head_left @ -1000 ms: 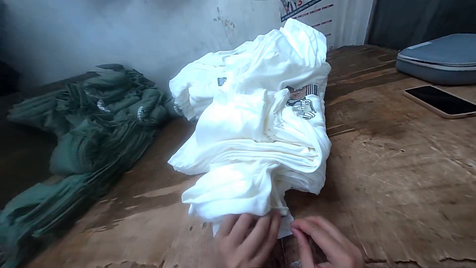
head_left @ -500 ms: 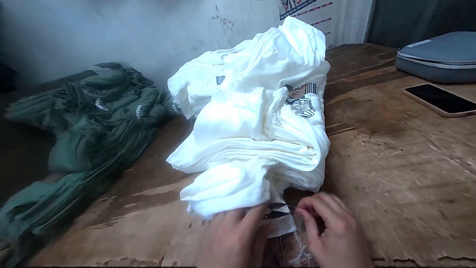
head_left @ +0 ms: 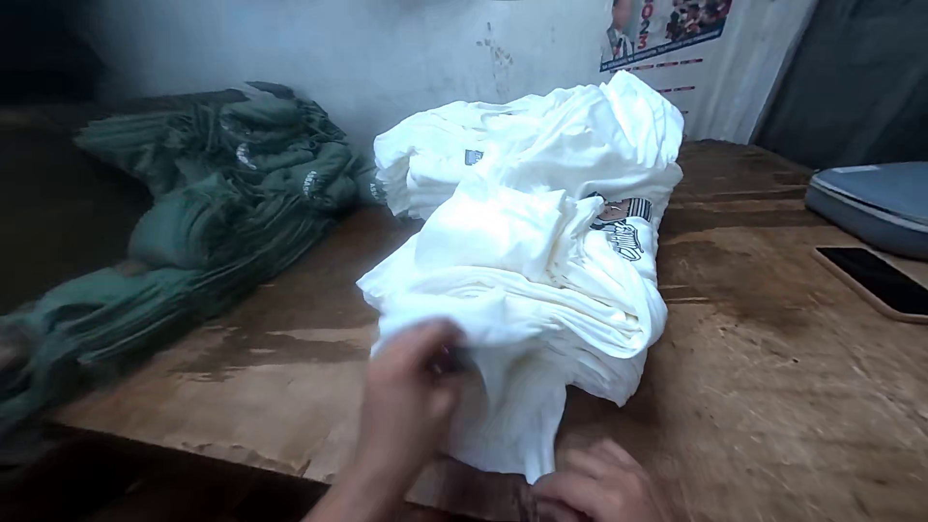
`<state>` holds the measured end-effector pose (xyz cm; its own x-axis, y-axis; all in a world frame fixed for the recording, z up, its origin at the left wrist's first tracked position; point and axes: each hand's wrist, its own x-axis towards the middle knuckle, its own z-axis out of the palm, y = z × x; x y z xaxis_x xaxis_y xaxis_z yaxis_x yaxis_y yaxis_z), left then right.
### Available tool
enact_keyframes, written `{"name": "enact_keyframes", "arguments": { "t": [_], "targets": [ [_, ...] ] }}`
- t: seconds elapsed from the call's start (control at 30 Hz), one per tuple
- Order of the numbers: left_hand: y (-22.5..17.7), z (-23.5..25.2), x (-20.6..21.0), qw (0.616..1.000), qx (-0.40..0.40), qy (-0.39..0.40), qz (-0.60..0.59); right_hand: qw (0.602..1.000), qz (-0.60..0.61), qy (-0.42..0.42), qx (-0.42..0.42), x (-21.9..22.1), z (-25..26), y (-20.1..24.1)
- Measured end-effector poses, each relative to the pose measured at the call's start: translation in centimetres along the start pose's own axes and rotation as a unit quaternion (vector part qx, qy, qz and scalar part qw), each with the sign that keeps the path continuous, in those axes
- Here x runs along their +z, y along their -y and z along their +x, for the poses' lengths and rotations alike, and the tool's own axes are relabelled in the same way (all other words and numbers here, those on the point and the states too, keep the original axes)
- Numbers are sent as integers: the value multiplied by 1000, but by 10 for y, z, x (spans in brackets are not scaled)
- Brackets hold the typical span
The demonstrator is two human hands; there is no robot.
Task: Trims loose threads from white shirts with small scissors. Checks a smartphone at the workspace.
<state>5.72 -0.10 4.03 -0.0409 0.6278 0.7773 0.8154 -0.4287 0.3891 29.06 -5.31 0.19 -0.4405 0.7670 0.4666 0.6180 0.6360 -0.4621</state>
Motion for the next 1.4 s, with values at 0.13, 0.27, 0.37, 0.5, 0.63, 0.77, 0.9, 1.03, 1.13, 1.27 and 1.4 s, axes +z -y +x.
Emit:
{"name": "enact_keyframes", "arguments": {
  "t": [0.13, 0.27, 0.37, 0.5, 0.63, 0.77, 0.9, 1.03, 1.13, 1.27, 1.4],
  "targets": [
    [-3, 57, -9, 998, -41, -38, 12, 994, 2, -99, 45, 7, 30, 18],
    [4, 89, 17, 991, 60, -88, 78, 986, -112, -122, 12, 46, 64, 3],
    [45, 95, 36, 940, 283, -175, 71, 991, -7, -128, -31, 24, 50, 2],
    [80, 56, 42, 866, 478, -148, 15, 995, -6, 0, 101, -15, 17, 6],
    [82, -3, 26, 923, 382, -40, 0, 980, -78, -103, 151, -1, 16, 7],
    [58, -34, 20, 949, 314, 25, -3, 975, -100, -192, 56, 33, 40, 4],
    [61, -31, 24, 962, 267, 31, -40, 970, -97, -224, -9, 43, 54, -3],
    [54, -21, 10, 965, 218, 62, -129, 956, -137, -251, 63, 38, 59, -2],
    [56, -18, 2, 955, 235, 98, -151, 948, -105, -286, 87, 25, 51, 0],
    [69, -19, -11, 942, 250, 173, -144, 985, -50, -156, -52, -1, 5, -8],
    [63, -22, -10, 937, 270, 222, 2, 995, 29, 30, -90, -26, -31, -8]
  ]
}}
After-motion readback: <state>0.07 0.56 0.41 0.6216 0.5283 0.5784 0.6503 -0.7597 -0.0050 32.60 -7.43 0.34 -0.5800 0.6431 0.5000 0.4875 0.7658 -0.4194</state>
